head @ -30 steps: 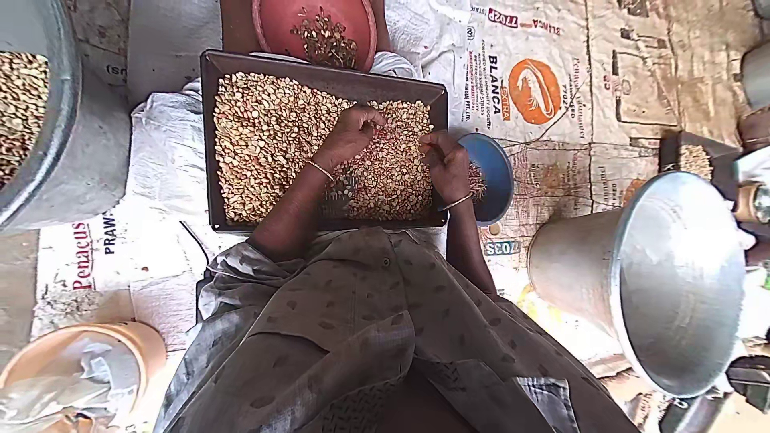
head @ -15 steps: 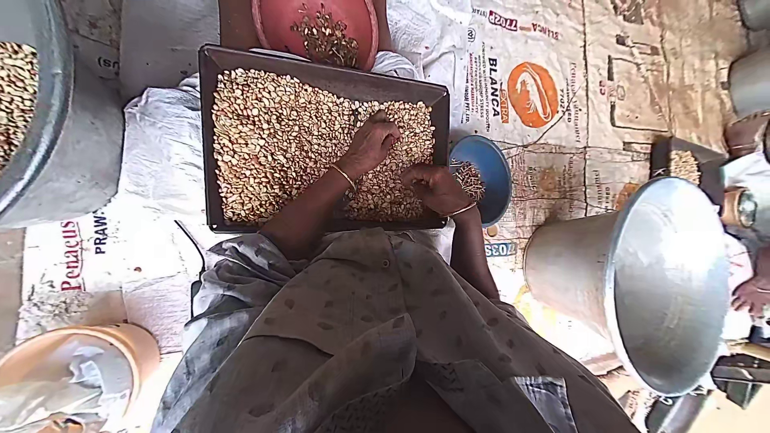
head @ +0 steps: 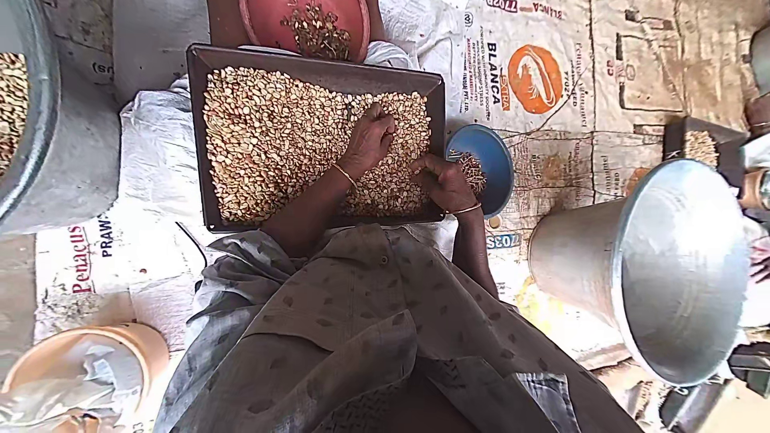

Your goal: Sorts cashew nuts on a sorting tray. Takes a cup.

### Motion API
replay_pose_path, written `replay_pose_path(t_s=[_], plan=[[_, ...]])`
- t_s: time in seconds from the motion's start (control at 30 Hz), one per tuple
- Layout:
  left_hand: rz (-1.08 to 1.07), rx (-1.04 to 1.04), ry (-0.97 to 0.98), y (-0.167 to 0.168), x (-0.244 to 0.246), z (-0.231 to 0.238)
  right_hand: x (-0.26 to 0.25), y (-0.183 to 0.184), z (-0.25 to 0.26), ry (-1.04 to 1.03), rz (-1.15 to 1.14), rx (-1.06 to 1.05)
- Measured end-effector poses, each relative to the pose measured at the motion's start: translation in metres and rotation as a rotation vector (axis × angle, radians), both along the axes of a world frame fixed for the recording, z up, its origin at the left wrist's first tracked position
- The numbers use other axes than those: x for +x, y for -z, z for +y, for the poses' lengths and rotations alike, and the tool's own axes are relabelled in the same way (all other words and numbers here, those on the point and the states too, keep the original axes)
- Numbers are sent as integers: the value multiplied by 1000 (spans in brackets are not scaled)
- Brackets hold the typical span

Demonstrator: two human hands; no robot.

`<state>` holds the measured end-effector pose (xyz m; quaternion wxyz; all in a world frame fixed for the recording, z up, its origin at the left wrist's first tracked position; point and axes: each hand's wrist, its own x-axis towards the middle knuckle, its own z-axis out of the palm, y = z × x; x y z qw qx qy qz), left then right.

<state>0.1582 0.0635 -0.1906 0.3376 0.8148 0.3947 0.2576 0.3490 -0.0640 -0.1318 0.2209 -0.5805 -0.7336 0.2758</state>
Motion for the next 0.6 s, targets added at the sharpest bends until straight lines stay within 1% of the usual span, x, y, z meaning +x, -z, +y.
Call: replay_pose_path(t_s=[0.17,0.27,0.33,0.37,0.43,0.5,0.53,0.57,0.6], plan=[[-10,21,5,2,-1,2,-3,2,1,30,14,0],[-84,-78,-18,-8,-3,2,-1,6,2,68,92,17],[-207,-166,4,-17,-8,-1,-3,8,3,133,228,25],[-277,-192,50,-20,-10,-2,-5,8,3,173,335,10],[-359,-225,203,-26,-14,-6,-13,5,2,231,599,-85],[-377,-231,316,-30,-14,-11,-21,0,1,244,887,-234],[-368,-228,326,-31,-13,-13,-25,-1,-1,247,991,-297],[-337,-216,319,-32,-14,-14,-26,-1,-2,247,1036,-340],[-288,-206,306,-34,-16,-15,-26,-1,-3,246,1028,-354]])
